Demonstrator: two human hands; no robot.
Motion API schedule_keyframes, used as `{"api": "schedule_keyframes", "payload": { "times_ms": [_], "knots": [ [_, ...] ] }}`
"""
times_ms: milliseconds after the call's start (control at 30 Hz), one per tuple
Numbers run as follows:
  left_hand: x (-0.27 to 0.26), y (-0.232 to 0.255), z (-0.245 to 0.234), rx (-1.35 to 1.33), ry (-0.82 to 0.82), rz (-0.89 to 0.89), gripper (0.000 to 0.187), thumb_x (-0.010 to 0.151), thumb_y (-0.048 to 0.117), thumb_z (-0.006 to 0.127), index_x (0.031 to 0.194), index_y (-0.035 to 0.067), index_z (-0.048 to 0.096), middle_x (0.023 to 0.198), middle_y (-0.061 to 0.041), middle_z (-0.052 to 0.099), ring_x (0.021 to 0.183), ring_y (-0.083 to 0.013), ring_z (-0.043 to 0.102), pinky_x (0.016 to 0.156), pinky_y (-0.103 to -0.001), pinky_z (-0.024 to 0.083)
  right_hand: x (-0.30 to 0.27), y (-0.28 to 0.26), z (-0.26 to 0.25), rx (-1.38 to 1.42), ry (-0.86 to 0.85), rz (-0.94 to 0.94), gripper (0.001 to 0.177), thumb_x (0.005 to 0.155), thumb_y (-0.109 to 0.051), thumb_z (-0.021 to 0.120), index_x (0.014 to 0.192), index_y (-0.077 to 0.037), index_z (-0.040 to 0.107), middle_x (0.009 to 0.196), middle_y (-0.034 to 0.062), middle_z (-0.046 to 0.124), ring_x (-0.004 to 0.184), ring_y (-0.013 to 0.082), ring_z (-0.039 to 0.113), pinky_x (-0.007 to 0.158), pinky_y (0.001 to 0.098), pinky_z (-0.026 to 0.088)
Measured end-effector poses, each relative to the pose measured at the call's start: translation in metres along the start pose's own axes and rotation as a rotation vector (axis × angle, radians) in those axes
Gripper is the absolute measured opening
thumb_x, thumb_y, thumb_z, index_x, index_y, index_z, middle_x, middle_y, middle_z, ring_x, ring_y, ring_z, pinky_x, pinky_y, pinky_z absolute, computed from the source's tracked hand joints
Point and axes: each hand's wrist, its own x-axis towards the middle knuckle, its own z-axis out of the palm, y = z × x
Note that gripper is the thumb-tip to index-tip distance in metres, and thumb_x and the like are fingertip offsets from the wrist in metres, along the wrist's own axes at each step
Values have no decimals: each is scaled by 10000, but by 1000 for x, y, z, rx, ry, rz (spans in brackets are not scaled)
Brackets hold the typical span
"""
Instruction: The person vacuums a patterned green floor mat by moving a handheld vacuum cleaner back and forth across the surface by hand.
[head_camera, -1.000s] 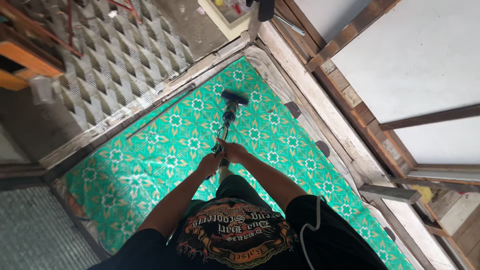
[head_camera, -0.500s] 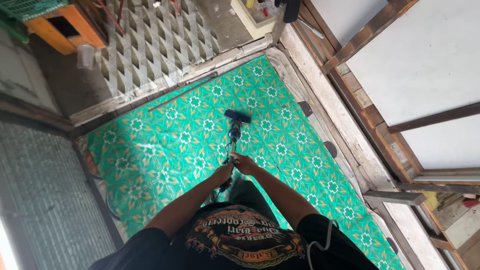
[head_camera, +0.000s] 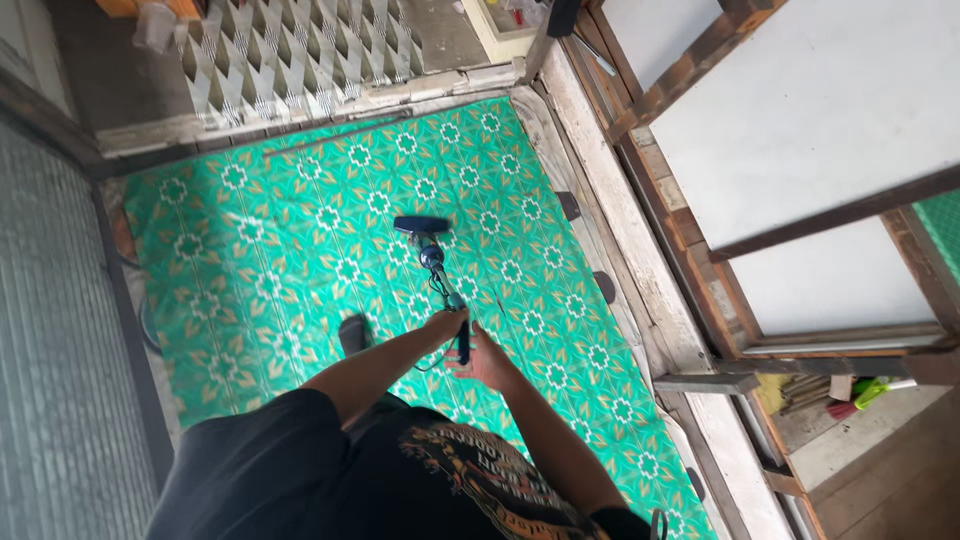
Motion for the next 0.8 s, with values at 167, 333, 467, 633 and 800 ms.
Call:
{"api": "schedule_keyframes", "payload": {
  "times_ms": [167, 333, 467, 633, 800],
  "knots": [
    [-51, -28, 92, -1, -115, -42, 576, 881, 665, 636, 885, 101, 751, 818, -75, 675, 736, -231, 618, 604, -417, 449, -79, 68, -42, -16, 165, -79, 667, 957, -650, 487, 1221, -41, 558, 1091, 208, 755, 945, 341, 778, 834, 475, 567],
    [-92, -51, 139, 152, -319, -137, 658, 930, 707, 559, 913, 77, 747, 901, -68, 719, 818, -220, 669, 640, -435, 497, -148, 111, -68, -176, 389, 14, 546, 970, -548, 658, 1103, -20, 623, 781, 105, 668, 557, 205, 650, 570, 388, 594],
    [-115, -75, 155, 93, -409, -132, 446, 916, 569, 603, 999, 151, 735, 963, -13, 745, 874, -196, 706, 657, -419, 534, -168, 133, -78, -306, 484, -5, 539, 968, -532, 651, 1065, -1, 640, 689, 73, 634, 453, 141, 585, 414, 305, 508],
    [-119, -88, 150, 45, -336, -165, 337, 955, 396, 560, 1013, 111, 730, 956, -8, 784, 864, -177, 768, 666, -412, 593, -162, 144, -77, -429, 570, -256, 427, 942, -417, 628, 1184, -66, 614, 708, 93, 703, 392, 162, 520, 376, 339, 414],
    [-103, -84, 111, 1, -241, -81, 315, 980, 366, 557, 1009, 75, 675, 905, -49, 778, 826, -175, 779, 646, -384, 586, -137, 110, -79, -668, 522, -311, 399, 997, -389, 596, 1230, -65, 580, 719, 91, 711, 398, 149, 556, 384, 333, 438]
  ]
}}
